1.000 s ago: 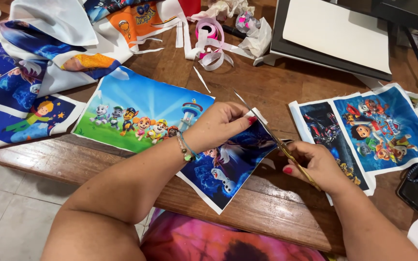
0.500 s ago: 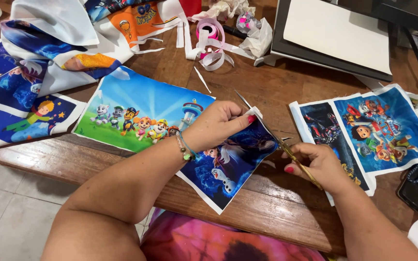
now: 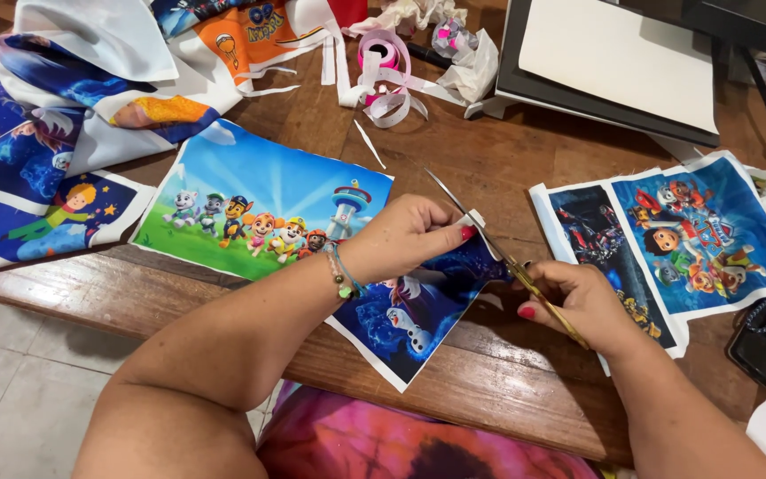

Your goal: Cutting out printed designs from fabric sheets using scissors

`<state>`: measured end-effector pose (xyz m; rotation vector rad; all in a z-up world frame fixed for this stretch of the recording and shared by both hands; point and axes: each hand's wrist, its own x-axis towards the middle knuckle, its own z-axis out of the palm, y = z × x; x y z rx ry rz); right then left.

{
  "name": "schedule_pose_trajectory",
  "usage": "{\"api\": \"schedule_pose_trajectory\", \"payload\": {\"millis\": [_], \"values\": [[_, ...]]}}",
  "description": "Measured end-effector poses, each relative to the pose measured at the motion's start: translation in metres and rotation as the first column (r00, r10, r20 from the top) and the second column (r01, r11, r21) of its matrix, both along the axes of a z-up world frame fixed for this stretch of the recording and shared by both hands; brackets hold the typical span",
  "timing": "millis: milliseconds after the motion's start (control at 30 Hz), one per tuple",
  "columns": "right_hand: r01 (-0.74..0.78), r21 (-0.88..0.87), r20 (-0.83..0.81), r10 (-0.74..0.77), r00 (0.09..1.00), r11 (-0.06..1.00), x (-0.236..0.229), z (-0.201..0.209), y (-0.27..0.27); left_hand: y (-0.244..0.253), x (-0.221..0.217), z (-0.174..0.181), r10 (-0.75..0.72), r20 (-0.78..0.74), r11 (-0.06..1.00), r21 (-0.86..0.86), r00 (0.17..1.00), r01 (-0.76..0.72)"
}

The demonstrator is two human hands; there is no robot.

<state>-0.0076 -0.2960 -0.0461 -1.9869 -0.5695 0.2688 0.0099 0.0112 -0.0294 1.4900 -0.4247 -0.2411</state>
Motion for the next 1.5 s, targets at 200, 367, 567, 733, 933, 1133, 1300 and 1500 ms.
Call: {"api": "schedule_pose_trajectory", "payload": {"millis": [200, 367, 567, 733, 933, 1133, 1300, 1500], "values": [[0.020, 0.023, -0.032, -0.019, 0.999, 1.000, 0.001, -0.001, -0.001, 0.002, 0.001, 0.000, -0.024, -0.064, 0.999, -0.040, 0.998, 0.021], [0.059, 0.048, -0.048, -0.057, 0.997, 0.997, 0.003, -0.014, -0.006, 0.001, 0.006, -0.001, -0.039, -0.091, 0.998, -0.048, 0.995, 0.034], [0.233, 0.144, -0.065, -0.226, 0.972, 0.962, -0.001, -0.002, 0.002, 0.000, -0.007, 0.009, -0.276, -0.004, 0.934, 0.234, 0.961, 0.269], [0.336, 0.252, -0.036, -0.338, 0.940, 0.908, -0.003, -0.001, 0.001, -0.006, -0.003, 0.020, -0.320, 0.336, 0.846, 0.523, 0.886, 0.107], [0.325, 0.261, -0.040, -0.326, 0.945, 0.909, 0.016, -0.034, -0.008, -0.039, 0.018, -0.024, -0.352, 0.512, 0.463, 0.823, 0.784, -0.330], [0.331, 0.292, -0.077, -0.323, 0.943, 0.897, 0.015, -0.021, -0.005, -0.053, 0.072, -0.061, -0.331, 0.311, 0.449, 0.882, 0.891, -0.141], [0.341, 0.320, -0.094, -0.329, 0.940, 0.884, 0.020, -0.036, -0.011, -0.022, 0.103, -0.023, -0.218, 0.256, 0.493, 0.862, 0.942, -0.120], [0.413, 0.271, -0.218, -0.362, 0.906, 0.870, 0.026, -0.031, -0.010, 0.056, 0.144, 0.055, 0.143, 0.400, 0.436, 0.795, 0.905, -0.421]]}}
